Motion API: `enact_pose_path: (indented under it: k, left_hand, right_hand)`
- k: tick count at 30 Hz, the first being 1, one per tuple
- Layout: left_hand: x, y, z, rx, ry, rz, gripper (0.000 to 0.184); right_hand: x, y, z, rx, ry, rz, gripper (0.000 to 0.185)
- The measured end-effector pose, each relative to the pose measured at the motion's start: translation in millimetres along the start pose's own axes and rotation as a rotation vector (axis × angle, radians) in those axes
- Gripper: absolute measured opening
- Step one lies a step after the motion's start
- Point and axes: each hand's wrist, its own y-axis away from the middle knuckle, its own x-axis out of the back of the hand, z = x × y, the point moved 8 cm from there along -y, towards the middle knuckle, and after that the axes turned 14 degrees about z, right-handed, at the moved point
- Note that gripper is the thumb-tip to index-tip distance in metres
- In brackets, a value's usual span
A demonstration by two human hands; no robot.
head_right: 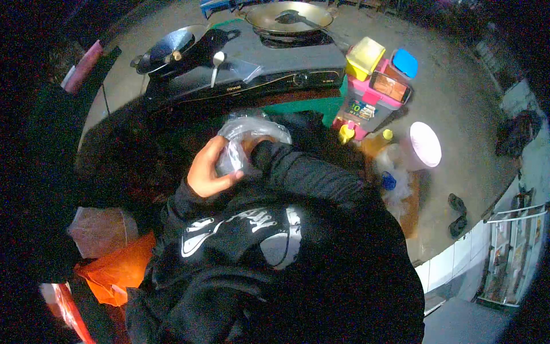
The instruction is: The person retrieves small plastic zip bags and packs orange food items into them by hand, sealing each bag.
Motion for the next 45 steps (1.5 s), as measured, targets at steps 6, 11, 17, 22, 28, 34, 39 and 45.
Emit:
enact_pose_path:
  k: [6,11,17,22,28,34,39,45]
  left_hand:
    - [-1.1,1.1,3.1,0.010,0.123,0.033,0.061]
    - [-3.7,4.6,-1.0,0.057,0.177,0.028,0.060]
    - [5.6,1.4,10.0,-0.136,0.063,0.130,0.053]
    - [13.8,-0.5,7.7,-0.117,-0.080,0.132,0.047]
    - [8.0,-0.3,1.7,-0.011,0.100,0.086,0.038]
    - [0.8,6.2,1.4,0.094,0.235,0.020,0.034]
    - [-2.7,8.7,11.4,0.225,0.417,0.040,0.047]
    - [-1.9,10.4,9.9,0.087,0.237,0.097,0.049]
  right_hand:
    - [2.7,2.8,-2.4,0.003,0.004,0.010,0.024]
    - [2.9,7.5,0.5,-0.010,0.017,0.016,0.024]
    - [-0.8,5.0,1.4,-0.016,0.029,0.033,0.024]
    - [-2.0,3.9,3.4,-0.016,0.026,0.042,0.024]
    - [-1.6,5.2,1.6,-0.013,0.025,0.050,0.024]
    - [-0.1,8.9,2.3,-0.017,0.031,0.058,0.024]
    - [2.9,13.5,2.0,-0.020,0.031,0.055,0.024]
    - [1.6,25.4,5.7,-0.034,0.030,0.033,0.024]
